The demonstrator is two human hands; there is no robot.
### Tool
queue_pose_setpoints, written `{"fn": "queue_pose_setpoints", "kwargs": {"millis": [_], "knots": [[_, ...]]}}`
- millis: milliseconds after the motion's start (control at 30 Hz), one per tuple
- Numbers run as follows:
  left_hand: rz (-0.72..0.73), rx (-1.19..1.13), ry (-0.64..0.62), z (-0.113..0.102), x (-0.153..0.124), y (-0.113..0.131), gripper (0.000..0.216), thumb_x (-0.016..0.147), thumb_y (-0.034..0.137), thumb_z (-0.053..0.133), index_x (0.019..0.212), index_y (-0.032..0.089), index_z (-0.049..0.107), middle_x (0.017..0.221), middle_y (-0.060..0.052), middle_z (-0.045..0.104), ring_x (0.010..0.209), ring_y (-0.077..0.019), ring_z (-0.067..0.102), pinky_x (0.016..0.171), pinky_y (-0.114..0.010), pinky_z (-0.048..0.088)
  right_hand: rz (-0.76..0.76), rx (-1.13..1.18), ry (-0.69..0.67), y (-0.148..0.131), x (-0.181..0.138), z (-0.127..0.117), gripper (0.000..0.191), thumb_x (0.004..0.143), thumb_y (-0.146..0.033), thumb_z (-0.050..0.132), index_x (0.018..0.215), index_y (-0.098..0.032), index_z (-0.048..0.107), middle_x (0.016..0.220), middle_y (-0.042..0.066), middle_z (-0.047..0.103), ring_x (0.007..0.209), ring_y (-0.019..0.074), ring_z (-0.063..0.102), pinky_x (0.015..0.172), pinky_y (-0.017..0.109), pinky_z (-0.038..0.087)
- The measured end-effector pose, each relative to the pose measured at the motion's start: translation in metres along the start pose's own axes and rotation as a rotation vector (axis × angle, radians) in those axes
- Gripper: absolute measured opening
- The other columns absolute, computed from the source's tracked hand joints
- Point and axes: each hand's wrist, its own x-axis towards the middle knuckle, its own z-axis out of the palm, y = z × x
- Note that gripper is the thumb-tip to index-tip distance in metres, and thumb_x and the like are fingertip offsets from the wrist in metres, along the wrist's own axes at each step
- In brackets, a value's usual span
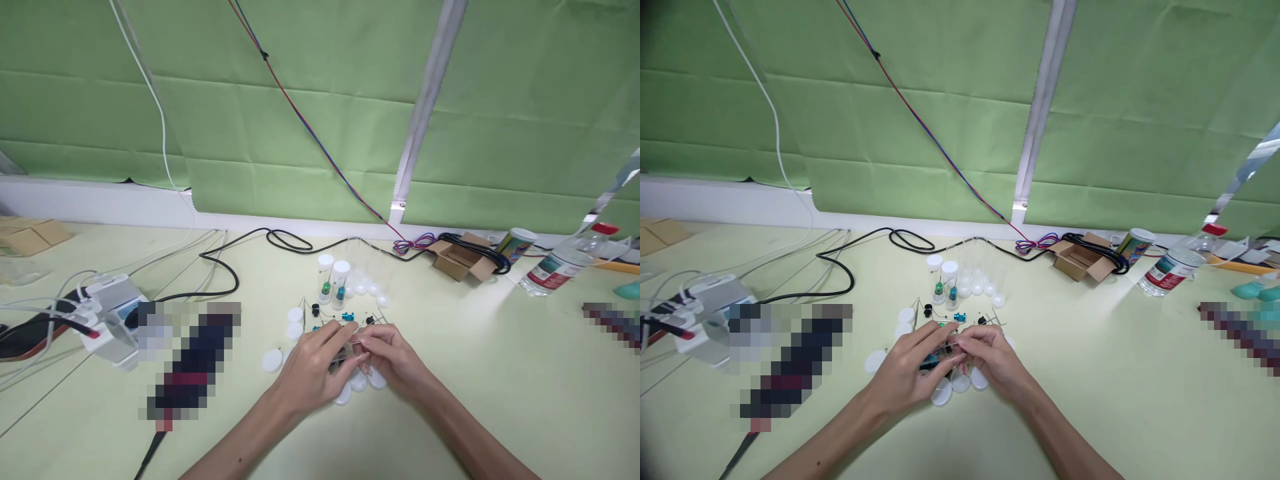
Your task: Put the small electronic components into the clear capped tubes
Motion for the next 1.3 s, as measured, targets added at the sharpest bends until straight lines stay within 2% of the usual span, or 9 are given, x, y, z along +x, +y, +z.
{"fn": "queue_pose_setpoints", "kwargs": {"millis": [733,1300], "knots": [[0.065,0.023,0.004,-0.0028,0.0027,-0.0006,0.035,0.091,0.025,0.059,0.124,0.016,0.052,0.09,-0.008,0.066,0.076,-0.0178,0.065,0.064,-0.029,0.055,-0.076,-0.222,-0.026,-0.0015,0.0018,-0.0039,0.025,0.083,-0.034,0.07,0.068,-0.014,0.068,0.062,0.0,0.061,0.052,0.0104,0.053,0.051,0.024,0.043],[0.093,0.072,0.002,-0.004,0.0033,0.0009,0.031,0.09,0.026,0.058,0.119,0.018,0.055,0.09,-0.007,0.069,0.075,-0.0181,0.066,0.061,-0.029,0.055,-0.048,-0.222,-0.013,-0.0036,0.0019,-0.0047,0.023,0.079,-0.034,0.074,0.068,-0.015,0.069,0.06,-0.001,0.06,0.049,0.0096,0.052,0.049,0.023,0.042]]}}
